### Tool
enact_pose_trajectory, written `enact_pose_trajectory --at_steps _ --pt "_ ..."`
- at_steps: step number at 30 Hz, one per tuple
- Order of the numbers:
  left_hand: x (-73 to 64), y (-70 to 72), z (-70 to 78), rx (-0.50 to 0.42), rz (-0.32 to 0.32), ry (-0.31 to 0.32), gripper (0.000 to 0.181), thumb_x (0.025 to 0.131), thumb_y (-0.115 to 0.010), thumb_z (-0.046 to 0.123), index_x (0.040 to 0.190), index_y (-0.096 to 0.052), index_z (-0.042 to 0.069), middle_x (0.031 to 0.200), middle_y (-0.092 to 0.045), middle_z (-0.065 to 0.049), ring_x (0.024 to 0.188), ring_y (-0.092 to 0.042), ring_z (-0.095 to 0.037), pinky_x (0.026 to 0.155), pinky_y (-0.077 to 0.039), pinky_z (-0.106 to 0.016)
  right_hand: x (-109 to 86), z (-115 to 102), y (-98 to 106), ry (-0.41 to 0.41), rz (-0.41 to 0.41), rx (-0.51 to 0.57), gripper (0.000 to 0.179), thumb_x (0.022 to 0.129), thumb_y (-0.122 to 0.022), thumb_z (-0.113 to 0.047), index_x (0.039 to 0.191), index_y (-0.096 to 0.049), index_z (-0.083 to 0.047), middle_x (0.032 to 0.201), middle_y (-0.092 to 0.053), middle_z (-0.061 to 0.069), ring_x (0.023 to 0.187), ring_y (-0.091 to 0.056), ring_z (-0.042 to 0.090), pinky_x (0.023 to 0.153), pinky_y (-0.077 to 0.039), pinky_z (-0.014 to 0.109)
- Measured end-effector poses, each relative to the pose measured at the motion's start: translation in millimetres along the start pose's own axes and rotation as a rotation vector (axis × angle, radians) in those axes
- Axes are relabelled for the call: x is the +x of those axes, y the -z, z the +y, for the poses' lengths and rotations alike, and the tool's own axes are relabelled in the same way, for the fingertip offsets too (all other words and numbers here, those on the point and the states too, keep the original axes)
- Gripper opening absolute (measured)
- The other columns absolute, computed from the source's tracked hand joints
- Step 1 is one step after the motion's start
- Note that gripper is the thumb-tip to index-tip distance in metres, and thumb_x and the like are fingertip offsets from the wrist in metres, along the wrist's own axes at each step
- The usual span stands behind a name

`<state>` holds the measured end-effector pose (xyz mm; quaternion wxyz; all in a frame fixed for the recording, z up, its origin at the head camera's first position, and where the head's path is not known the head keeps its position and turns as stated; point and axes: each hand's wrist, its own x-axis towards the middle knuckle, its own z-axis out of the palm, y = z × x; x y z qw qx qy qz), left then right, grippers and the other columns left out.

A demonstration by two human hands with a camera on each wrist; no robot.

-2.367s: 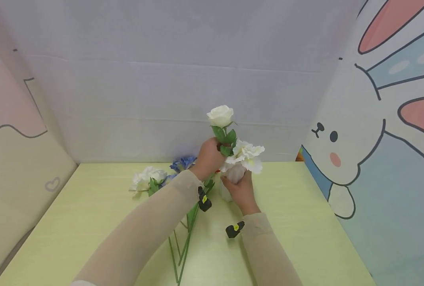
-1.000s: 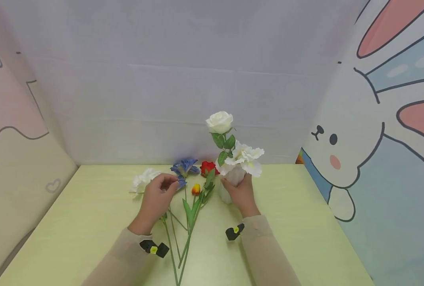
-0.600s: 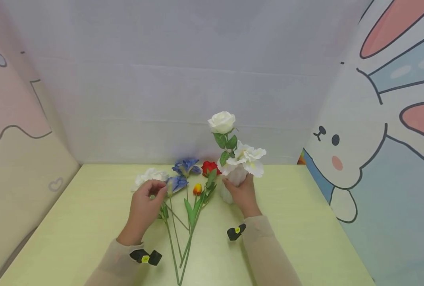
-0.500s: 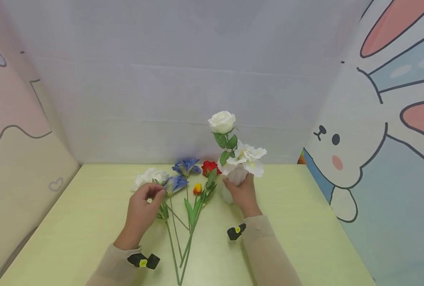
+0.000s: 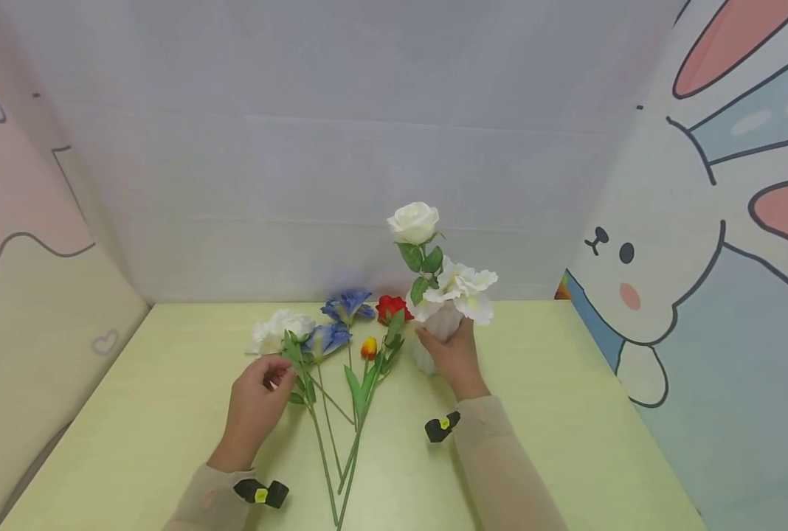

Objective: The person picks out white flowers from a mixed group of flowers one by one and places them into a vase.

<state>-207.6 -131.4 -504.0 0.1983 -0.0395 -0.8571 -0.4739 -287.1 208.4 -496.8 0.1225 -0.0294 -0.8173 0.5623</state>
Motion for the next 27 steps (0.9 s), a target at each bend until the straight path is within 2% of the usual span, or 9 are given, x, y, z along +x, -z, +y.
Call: enact_pose_trajectory --at_steps 7,11,15,18,21,24,27 --pt "0.6 -4.2 -7.6 0.105 -0.129 0.13 0.023 0.096 -0.07 0.016 0.115 -0.072 0.004 0.098 -0.067 -0.002 0.076 -0.056 -0.015 0.062 -0.047 -0.032 0.8 1.2 -1.0 0.007 0.006 -0.006 0.084 0.089 -0.082 -0.031 0.145 -0.028 0.0 0.137 -0.047 0.026 0.129 -0.049 0.039 0.109 -0.041 0.055" --pt "0.1 -8.5 -10.5 0.132 -0.163 0.153 0.024 0.094 -0.071 0.017 0.114 -0.073 0.004 0.098 -0.068 -0.002 0.077 -0.057 -0.015 0.064 -0.048 -0.034 0.2 0.9 -0.4 0.01 0.007 -0.005 0.084 0.089 -0.082 -0.032 0.144 -0.028 -0.001 0.136 -0.047 0.026 0.129 -0.049 0.039 0.108 -0.041 0.055" --pt "-2.4 -13.2 -8.6 0.169 -0.16 0.135 0.018 0.094 -0.072 0.015 0.108 -0.074 0.006 0.094 -0.068 0.0 0.077 -0.06 -0.016 0.065 -0.05 -0.036 -0.4 0.7 0.7 0.007 0.0 0.004 0.085 0.089 -0.082 -0.033 0.145 -0.027 -0.001 0.137 -0.046 0.026 0.13 -0.048 0.04 0.109 -0.041 0.055" --pt "-5.5 -16.3 -4.5 0.241 -0.153 0.099 0.01 0.093 -0.072 0.014 0.1 -0.075 0.008 0.088 -0.067 0.001 0.075 -0.061 -0.015 0.065 -0.051 -0.037 -1.0 0.7 1.1 0.0 -0.003 0.011 0.085 0.088 -0.082 -0.033 0.144 -0.026 -0.002 0.137 -0.045 0.026 0.13 -0.048 0.04 0.109 -0.041 0.055" --pt "-9.7 -18.4 0.3 0.346 -0.148 0.033 0.005 0.092 -0.072 0.013 0.09 -0.076 0.01 0.081 -0.067 0.001 0.067 -0.058 -0.013 0.059 -0.05 -0.035 -1.1 0.7 1.1 -0.005 -0.006 0.014 0.085 0.088 -0.082 -0.032 0.145 -0.026 -0.001 0.138 -0.045 0.026 0.131 -0.048 0.04 0.11 -0.041 0.055" --pt "-13.6 -20.5 5.3 0.439 -0.158 -0.022 0.015 0.091 -0.072 0.012 0.076 -0.072 0.015 0.07 -0.063 0.004 0.055 -0.049 -0.01 0.048 -0.042 -0.031 -1.0 1.0 0.9 -0.005 -0.005 0.011 0.085 0.088 -0.082 -0.031 0.145 -0.026 -0.001 0.139 -0.045 0.026 0.131 -0.048 0.04 0.11 -0.04 0.055" --pt "-17.4 -23.3 8.8 0.502 -0.187 -0.014 0.029 0.089 -0.071 0.013 0.063 -0.06 0.018 0.061 -0.053 0.005 0.049 -0.04 -0.011 0.043 -0.034 -0.029 -0.8 1.1 0.3 -0.002 -0.004 0.01 0.085 0.089 -0.082 -0.03 0.145 -0.026 -0.001 0.139 -0.045 0.026 0.131 -0.048 0.04 0.11 -0.04 0.055"
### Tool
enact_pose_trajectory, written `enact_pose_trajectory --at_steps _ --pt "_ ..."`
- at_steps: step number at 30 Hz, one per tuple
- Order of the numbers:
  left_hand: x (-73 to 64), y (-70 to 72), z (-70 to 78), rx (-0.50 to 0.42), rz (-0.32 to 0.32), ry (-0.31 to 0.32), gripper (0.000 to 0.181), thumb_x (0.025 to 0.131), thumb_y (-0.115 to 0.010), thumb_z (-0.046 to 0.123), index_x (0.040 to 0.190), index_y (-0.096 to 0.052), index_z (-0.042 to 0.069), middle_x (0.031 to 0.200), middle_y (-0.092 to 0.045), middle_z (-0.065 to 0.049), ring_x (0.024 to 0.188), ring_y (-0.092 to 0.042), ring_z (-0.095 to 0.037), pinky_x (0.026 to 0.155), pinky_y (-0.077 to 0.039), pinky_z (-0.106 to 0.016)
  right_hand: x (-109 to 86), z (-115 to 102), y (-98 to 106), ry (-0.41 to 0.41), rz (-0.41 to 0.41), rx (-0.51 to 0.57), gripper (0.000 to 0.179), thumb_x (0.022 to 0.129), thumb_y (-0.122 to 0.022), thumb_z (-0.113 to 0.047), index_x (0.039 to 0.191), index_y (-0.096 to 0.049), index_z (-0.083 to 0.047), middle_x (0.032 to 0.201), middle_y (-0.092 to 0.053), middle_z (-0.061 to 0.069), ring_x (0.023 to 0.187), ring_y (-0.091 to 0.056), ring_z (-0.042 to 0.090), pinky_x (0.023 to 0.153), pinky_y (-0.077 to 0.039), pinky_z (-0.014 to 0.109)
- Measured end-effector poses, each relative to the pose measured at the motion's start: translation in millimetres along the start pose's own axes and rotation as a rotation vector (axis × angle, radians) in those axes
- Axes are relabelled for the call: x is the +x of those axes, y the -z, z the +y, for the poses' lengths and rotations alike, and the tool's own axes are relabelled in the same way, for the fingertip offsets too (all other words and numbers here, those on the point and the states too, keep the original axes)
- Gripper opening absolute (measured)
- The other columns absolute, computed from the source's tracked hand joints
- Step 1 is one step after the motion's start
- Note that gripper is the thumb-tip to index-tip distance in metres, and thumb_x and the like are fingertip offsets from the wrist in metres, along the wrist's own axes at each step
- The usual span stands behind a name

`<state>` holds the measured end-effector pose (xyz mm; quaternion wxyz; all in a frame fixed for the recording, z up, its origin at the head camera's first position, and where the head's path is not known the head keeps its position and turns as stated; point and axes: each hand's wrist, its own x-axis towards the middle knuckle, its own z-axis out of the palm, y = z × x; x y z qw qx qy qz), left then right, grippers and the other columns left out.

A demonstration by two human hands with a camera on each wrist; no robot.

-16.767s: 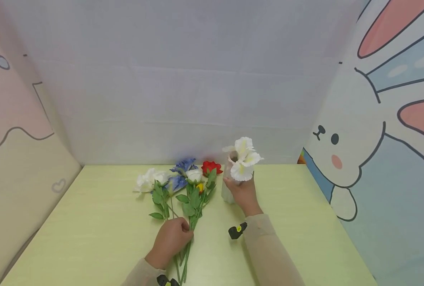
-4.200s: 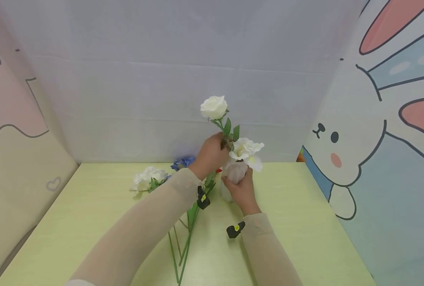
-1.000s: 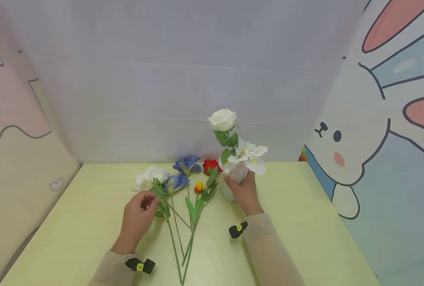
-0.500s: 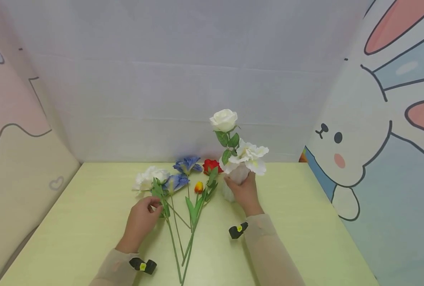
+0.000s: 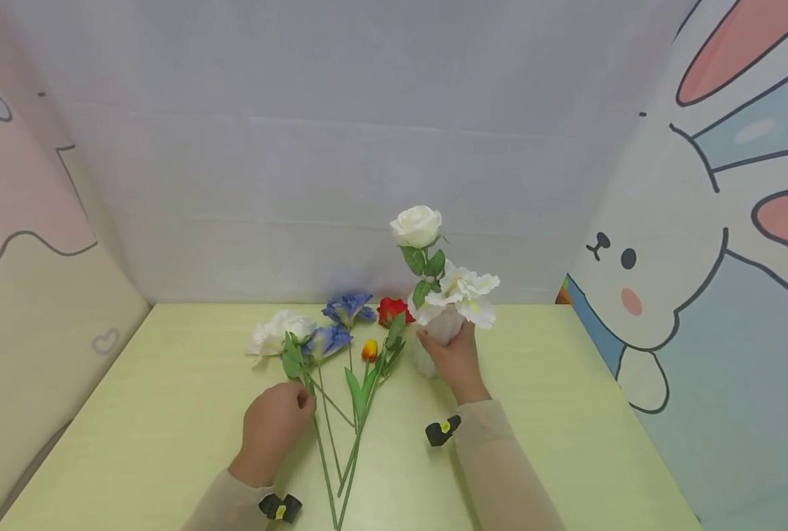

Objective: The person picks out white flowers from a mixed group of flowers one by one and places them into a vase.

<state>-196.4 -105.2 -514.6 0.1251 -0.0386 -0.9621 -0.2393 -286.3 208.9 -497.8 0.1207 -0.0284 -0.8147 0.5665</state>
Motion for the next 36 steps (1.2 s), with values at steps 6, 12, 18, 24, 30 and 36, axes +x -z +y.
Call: enact_pose_trajectory --at_steps 6,12,18,24,30,36 --pt "-5.9 -3.2 3.8 0.038 -0.11 0.093 0.048 0.087 -0.072 0.018 0.053 -0.039 0.019 0.052 -0.041 0.005 0.048 -0.036 -0.013 0.04 -0.031 -0.032 -1.9 -0.3 -1.1 0.001 0.003 -0.005 0.085 0.088 -0.082 -0.03 0.145 -0.026 -0.001 0.138 -0.045 0.026 0.13 -0.048 0.04 0.109 -0.04 0.056" --pt "-5.7 -7.4 -0.3 -0.106 -0.167 0.17 0.052 0.09 -0.069 0.022 0.05 -0.035 0.021 0.049 -0.024 0.011 0.047 -0.024 -0.01 0.041 -0.021 -0.026 -2.8 -1.0 -1.1 0.012 0.008 -0.011 0.084 0.088 -0.082 -0.029 0.144 -0.027 0.0 0.138 -0.046 0.026 0.13 -0.048 0.04 0.109 -0.04 0.056" --pt "-1.9 -12.7 -5.7 -0.255 -0.223 0.246 0.044 0.084 -0.066 0.018 0.049 -0.039 0.02 0.044 -0.026 0.012 0.043 -0.028 -0.01 0.043 -0.023 -0.026 -1.9 -0.6 -1.1 0.021 0.009 -0.002 0.083 0.088 -0.082 -0.028 0.145 -0.027 0.0 0.138 -0.046 0.025 0.13 -0.048 0.04 0.109 -0.04 0.055" --pt "0.7 -15.7 -11.2 -0.294 -0.212 0.268 0.031 0.087 -0.068 0.019 0.06 -0.055 0.015 0.051 -0.049 0.005 0.048 -0.046 -0.014 0.048 -0.037 -0.029 -2.2 -0.5 -0.7 0.01 0.004 -0.004 0.084 0.089 -0.082 -0.029 0.145 -0.026 -0.001 0.138 -0.045 0.025 0.131 -0.048 0.04 0.109 -0.04 0.056" --pt "4.7 -12.8 -15.1 -0.401 -0.162 0.266 0.013 0.087 -0.07 0.016 0.078 -0.067 0.008 0.058 -0.061 0.003 0.056 -0.058 -0.016 0.056 -0.048 -0.033 -1.4 0.0 -0.4 0.018 -0.002 0.004 0.084 0.089 -0.082 -0.031 0.145 -0.026 -0.001 0.138 -0.046 0.024 0.13 -0.048 0.038 0.109 -0.041 0.054" --pt "9.0 -8.3 -17.8 -0.531 -0.147 0.296 0.011 0.089 -0.069 0.015 0.081 -0.068 0.007 0.056 -0.062 0.003 0.053 -0.06 -0.017 0.055 -0.047 -0.032 -0.4 0.1 -0.4 0.025 -0.007 0.024 0.085 0.089 -0.083 -0.033 0.145 -0.027 -0.002 0.138 -0.046 0.022 0.129 -0.049 0.036 0.109 -0.041 0.051"
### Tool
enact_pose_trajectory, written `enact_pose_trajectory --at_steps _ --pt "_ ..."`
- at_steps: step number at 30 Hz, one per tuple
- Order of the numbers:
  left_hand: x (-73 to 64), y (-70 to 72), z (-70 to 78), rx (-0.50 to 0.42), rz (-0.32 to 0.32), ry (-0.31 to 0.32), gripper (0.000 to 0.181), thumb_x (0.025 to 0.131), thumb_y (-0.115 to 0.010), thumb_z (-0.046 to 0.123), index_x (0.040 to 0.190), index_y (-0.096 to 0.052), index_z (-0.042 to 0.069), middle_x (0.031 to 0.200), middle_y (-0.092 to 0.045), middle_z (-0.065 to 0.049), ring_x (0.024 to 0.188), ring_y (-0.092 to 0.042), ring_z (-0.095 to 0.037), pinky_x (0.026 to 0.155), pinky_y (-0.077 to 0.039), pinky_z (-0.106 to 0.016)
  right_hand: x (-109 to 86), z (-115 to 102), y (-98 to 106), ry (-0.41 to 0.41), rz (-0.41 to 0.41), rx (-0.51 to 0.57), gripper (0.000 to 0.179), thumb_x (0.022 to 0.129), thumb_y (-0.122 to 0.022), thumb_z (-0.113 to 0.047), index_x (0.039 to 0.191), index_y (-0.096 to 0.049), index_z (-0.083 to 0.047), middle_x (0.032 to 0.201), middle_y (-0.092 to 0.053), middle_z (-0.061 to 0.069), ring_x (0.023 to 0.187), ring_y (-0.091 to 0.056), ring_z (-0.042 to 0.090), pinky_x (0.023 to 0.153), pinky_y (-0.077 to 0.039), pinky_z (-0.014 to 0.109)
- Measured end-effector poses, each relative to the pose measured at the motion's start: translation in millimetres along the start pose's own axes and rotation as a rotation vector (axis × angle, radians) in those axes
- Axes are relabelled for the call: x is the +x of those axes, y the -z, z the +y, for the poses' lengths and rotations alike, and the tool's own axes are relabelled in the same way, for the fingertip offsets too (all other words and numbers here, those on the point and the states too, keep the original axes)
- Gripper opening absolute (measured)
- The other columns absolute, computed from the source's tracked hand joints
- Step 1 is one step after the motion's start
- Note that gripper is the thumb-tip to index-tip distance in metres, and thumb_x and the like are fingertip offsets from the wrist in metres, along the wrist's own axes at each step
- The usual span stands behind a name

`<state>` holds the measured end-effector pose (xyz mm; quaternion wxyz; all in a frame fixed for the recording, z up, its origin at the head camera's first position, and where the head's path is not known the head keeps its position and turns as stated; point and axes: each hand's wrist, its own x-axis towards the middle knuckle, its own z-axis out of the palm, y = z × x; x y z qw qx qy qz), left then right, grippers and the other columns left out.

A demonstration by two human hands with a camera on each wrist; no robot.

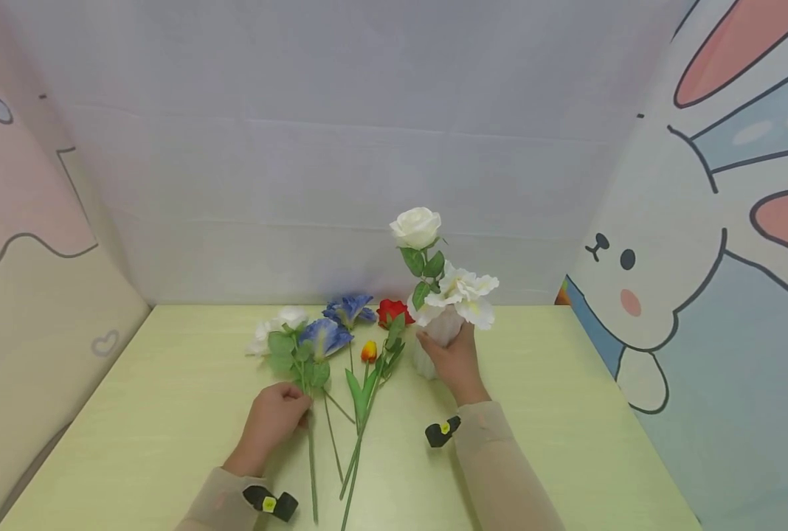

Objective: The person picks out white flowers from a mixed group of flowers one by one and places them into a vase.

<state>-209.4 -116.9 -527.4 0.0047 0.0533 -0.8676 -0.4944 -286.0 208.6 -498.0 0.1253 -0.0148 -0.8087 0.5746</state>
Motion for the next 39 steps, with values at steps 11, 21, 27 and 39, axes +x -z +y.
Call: enact_pose_trajectory --at_steps 11,21,27,39 --pt "1.2 6.3 9.7 -0.153 -0.008 0.051 0.012 0.09 -0.07 0.01 0.096 -0.068 0.0 0.072 -0.07 -0.002 0.057 -0.064 -0.017 0.055 -0.052 -0.031 0.1 -0.9 -0.2 0.003 -0.001 0.009 0.085 0.089 -0.083 -0.031 0.145 -0.026 -0.002 0.139 -0.045 0.022 0.13 -0.048 0.035 0.109 -0.04 0.051" --pt "-0.4 8.3 12.1 -0.245 -0.019 0.054 0.021 0.088 -0.068 0.004 0.107 -0.066 -0.005 0.086 -0.07 -0.009 0.065 -0.067 -0.019 0.061 -0.059 -0.033 -0.5 -1.3 0.2 -0.008 -0.008 -0.001 0.086 0.09 -0.082 -0.031 0.147 -0.024 -0.002 0.141 -0.043 0.023 0.132 -0.047 0.036 0.11 -0.039 0.051" --pt "-1.9 8.4 16.6 -0.315 -0.03 0.04 0.029 0.088 -0.068 0.0 0.115 -0.062 -0.008 0.096 -0.065 -0.014 0.076 -0.065 -0.02 0.063 -0.06 -0.034 0.1 -0.5 0.2 0.007 -0.001 0.006 0.085 0.09 -0.082 -0.03 0.147 -0.025 -0.002 0.141 -0.043 0.023 0.132 -0.047 0.036 0.11 -0.04 0.052" --pt "-4.7 8.5 27.1 -0.438 -0.063 0.014 0.028 0.091 -0.068 -0.004 0.117 -0.056 -0.006 0.1 -0.061 -0.015 0.084 -0.066 -0.022 0.07 -0.061 -0.034 -1.7 -2.0 0.4 -0.002 0.001 0.01 0.087 0.089 -0.082 -0.032 0.148 -0.025 -0.002 0.141 -0.044 0.023 0.131 -0.047 0.037 0.11 -0.04 0.052"
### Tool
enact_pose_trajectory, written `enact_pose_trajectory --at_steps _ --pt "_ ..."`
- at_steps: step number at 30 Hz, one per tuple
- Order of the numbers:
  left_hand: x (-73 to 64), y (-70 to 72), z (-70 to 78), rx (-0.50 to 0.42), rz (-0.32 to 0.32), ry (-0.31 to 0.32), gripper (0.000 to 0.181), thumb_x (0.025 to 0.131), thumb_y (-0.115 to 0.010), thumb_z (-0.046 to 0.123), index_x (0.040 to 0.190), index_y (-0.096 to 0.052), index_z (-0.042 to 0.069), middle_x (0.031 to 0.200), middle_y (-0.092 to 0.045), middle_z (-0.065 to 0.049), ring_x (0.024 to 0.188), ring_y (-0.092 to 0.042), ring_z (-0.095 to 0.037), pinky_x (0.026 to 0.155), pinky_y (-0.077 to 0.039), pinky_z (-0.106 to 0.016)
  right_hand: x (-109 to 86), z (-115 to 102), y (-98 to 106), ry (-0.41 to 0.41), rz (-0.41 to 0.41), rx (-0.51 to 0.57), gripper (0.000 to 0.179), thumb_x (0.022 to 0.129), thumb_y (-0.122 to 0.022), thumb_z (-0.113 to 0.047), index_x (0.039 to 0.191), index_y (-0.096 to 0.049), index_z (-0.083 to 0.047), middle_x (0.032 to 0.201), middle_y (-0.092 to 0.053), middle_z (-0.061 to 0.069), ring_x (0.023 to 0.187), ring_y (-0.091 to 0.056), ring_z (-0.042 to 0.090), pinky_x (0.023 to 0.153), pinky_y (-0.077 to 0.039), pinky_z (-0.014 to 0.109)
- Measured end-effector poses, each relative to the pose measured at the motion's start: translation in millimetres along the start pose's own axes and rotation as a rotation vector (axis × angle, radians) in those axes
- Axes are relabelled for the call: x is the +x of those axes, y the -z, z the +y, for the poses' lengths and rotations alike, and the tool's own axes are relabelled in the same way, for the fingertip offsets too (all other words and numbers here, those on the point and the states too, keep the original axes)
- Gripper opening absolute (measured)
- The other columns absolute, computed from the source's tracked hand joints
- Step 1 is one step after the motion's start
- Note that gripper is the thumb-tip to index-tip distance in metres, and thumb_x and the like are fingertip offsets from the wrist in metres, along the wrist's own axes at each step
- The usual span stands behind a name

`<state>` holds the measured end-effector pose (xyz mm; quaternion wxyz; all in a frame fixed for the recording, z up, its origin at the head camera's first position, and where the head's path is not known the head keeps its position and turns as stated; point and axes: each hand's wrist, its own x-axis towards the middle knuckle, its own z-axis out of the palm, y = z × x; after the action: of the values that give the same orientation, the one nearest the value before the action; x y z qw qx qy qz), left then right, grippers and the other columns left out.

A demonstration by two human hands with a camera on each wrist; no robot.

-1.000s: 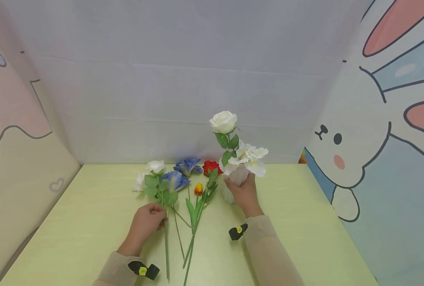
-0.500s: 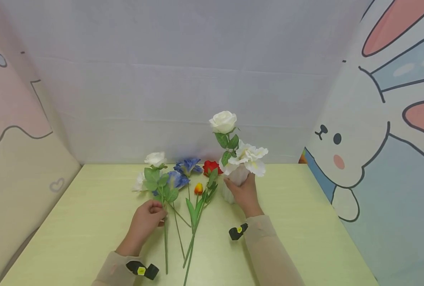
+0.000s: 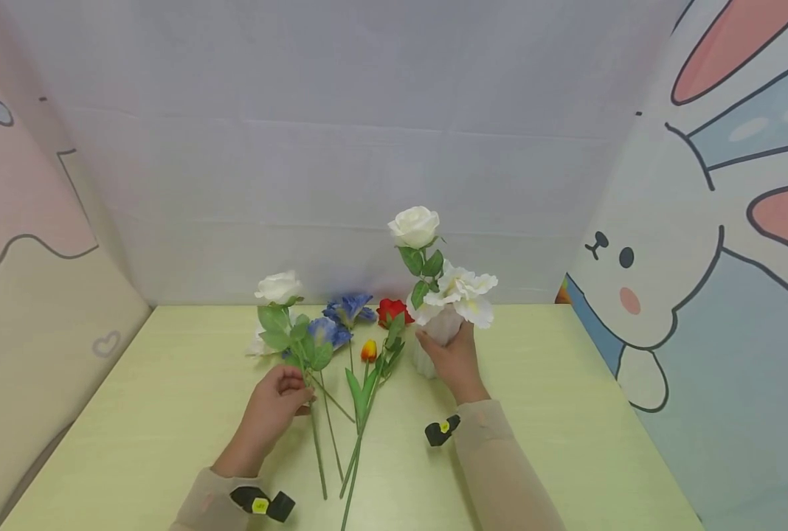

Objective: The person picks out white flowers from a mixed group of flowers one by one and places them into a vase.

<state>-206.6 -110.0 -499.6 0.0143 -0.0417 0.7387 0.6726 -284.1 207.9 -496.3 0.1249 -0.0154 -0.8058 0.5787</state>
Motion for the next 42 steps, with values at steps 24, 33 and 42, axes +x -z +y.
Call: enact_pose_trajectory --at_steps 24,33,42 --pt "-22.7 -0.9 43.7 -0.059 -0.011 -0.221 0.027 0.099 -0.058 -0.006 0.121 -0.044 0.0 0.103 -0.062 -0.02 0.087 -0.069 -0.027 0.071 -0.062 -0.036 2.4 2.2 -0.9 -0.005 -0.011 -0.009 0.091 0.089 -0.083 -0.032 0.15 -0.023 -0.002 0.143 -0.043 0.024 0.132 -0.046 0.037 0.111 -0.04 0.053" --pt "-21.6 -13.6 53.7 -0.117 -0.034 -0.284 0.026 0.096 -0.057 -0.01 0.115 -0.042 0.0 0.099 -0.061 -0.021 0.087 -0.07 -0.03 0.072 -0.062 -0.045 0.2 0.5 -1.0 -0.018 -0.004 -0.016 0.089 0.089 -0.082 -0.033 0.148 -0.024 -0.002 0.141 -0.044 0.024 0.131 -0.048 0.038 0.11 -0.041 0.053" --pt "-0.4 -30.3 68.4 -0.129 -0.095 -0.453 0.023 0.097 -0.056 -0.009 0.114 -0.045 0.0 0.099 -0.058 -0.02 0.089 -0.067 -0.033 0.074 -0.062 -0.043 0.7 0.2 0.1 -0.009 -0.002 -0.01 0.086 0.089 -0.082 -0.031 0.147 -0.025 -0.002 0.14 -0.044 0.025 0.13 -0.048 0.039 0.109 -0.041 0.054"
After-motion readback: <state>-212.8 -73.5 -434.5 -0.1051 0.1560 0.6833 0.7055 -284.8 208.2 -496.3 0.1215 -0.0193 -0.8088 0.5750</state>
